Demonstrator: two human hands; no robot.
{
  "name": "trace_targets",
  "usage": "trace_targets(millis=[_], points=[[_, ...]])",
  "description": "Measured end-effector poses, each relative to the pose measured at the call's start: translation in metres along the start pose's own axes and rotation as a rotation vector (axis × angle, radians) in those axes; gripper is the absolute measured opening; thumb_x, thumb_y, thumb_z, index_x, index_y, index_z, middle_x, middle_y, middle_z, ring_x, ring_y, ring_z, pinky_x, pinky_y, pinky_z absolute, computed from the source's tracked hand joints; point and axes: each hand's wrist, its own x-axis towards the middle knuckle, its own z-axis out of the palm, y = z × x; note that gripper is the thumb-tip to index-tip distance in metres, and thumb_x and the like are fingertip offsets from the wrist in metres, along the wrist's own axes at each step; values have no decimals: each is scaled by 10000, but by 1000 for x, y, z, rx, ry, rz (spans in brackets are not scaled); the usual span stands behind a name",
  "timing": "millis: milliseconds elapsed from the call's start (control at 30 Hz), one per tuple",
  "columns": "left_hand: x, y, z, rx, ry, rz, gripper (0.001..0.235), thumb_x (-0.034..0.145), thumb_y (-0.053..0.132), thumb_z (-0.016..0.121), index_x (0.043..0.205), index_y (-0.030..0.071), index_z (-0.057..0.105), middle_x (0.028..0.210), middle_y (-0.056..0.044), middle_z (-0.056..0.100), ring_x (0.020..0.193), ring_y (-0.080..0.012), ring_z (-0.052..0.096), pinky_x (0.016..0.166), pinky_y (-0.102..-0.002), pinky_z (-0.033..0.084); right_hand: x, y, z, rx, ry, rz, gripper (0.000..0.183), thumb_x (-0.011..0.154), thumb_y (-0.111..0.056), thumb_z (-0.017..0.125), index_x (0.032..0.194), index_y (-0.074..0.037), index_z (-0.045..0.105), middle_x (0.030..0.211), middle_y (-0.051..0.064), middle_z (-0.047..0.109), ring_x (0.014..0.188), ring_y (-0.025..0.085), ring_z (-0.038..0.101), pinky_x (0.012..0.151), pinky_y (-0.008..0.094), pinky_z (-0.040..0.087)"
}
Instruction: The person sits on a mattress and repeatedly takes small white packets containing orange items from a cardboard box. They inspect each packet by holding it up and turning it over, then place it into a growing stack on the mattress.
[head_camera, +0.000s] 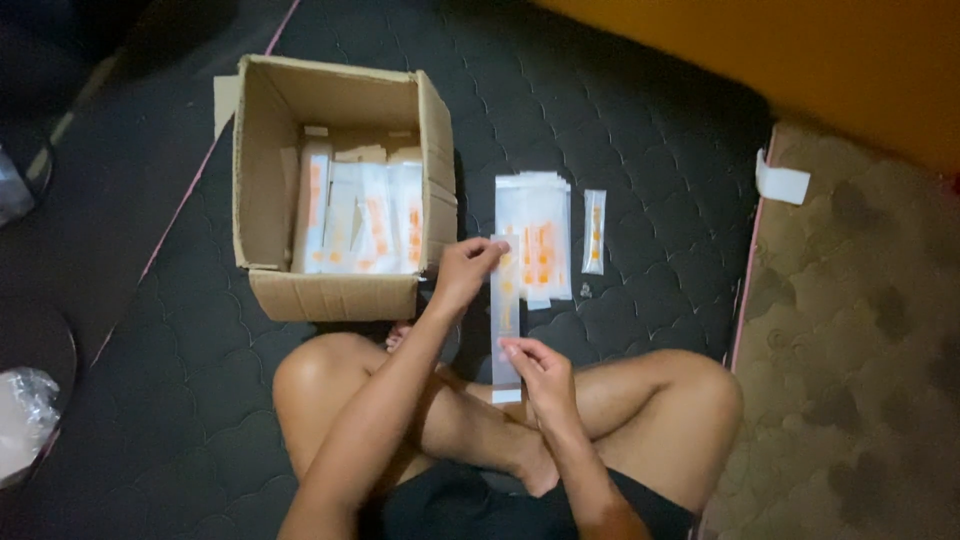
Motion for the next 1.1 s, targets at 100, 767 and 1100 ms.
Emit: trace_targets(millis=[100,767,1100], points=[[-3,1,5,26,9,-16,236,894,352,782,922,120,817,766,-78,734,750,-149,630,679,-319,527,-35,-16,0,6,13,108,235,912,-135,743,1125,-64,812,1075,109,801,994,142,696,980,333,540],[-22,20,3,-21,-112,8,165,937,254,726,893,107,787,805,-7,716,725,-99,627,654,-249,482,-52,13,-23,-41,-82,75,257,919,-170,700,1108,-32,805,1034,107,825,876,154,731,786,250,596],[-19,16,3,5,-107,-4,189,936,276,728,903,102,795,814,-4,727,717,-93,625,622,-242,473,-59,-3,-19,-90,-70,104,274,923,-166,692,1135,-36,806,1007,112,825,886,175,753,805,254,595]])
